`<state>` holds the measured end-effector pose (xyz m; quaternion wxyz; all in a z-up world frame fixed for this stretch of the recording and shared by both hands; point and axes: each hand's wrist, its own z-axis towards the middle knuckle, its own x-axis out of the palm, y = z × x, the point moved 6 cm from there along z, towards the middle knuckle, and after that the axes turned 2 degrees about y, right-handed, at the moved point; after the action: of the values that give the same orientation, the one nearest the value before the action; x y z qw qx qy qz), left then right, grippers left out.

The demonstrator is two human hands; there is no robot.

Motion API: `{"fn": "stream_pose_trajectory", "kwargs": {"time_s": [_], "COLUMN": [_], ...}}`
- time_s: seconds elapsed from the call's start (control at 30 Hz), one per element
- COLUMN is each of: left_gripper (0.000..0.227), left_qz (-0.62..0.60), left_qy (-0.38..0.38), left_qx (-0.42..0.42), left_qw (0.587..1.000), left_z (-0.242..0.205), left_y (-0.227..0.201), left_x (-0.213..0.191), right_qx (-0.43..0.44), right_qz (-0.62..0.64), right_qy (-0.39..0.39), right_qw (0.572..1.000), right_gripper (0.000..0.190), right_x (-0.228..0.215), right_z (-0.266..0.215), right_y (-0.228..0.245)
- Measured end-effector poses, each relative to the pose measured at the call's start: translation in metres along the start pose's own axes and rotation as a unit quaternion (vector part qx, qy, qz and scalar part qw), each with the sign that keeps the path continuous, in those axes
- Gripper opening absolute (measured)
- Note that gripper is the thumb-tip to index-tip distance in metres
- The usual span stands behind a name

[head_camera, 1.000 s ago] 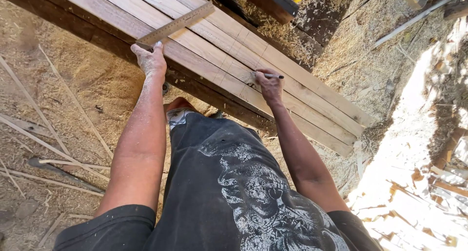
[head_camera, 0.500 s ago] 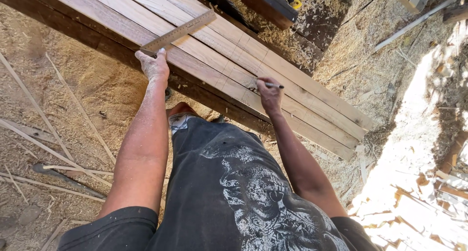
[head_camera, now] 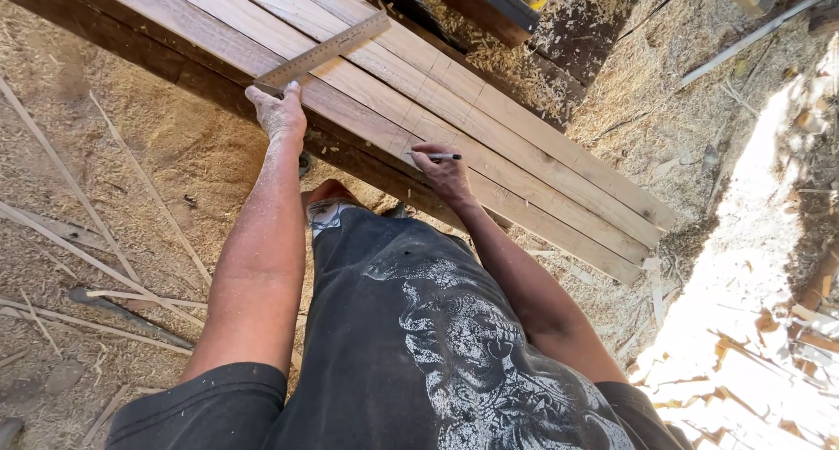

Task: Measuring and marking wooden planks using a ruler, square, and pencil.

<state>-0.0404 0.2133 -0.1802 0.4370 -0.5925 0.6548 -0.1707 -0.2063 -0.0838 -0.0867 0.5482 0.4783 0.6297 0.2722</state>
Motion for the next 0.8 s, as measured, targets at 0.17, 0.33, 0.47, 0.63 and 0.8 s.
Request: {"fn": "stream_pose_trajectory", "kwargs": {"time_s": [0.17, 0.33, 0.47, 0.63, 0.8], "left_gripper": [0.091, 0.093, 0.096, 0.099, 0.098], "left_qz": [-0.003, 0.001, 0.003, 0.005, -0.02], "left_qy": [-0.015, -0.01, -0.009, -0.001, 0.013], "left_qx": [0.039, 0.025, 0.054, 0.073, 0.031], "left_qw": [0.999, 1.0, 0.999, 0.997, 0.999], "left_z": [0.022, 0.027, 0.024, 0.037, 0.015], "left_y": [0.018, 0.023, 0.021, 0.03, 0.01], "left_x": [0.008, 0.01, 0.01, 0.014, 0.003], "right_qx": [0.009, -0.005, -0.01, 0.069, 0.025], "right_qz": [-0.061, -0.056, -0.06, -0.054, -0.025], "right_qy": [-0.012, -0.023, -0.066, -0.08, -0.127], "right_qw": [0.998, 0.998, 0.996, 0.993, 0.991], "right_gripper": [0.021, 0.021, 0.022, 0.022, 0.022], "right_x": [-0.005, -0.03, -0.052, -0.055, -0.056], "right_z": [-0.003, -0.023, -0.046, -0.048, -0.053], "right_y": [0.018, -0.007, -0.007, -0.019, -0.021]}}
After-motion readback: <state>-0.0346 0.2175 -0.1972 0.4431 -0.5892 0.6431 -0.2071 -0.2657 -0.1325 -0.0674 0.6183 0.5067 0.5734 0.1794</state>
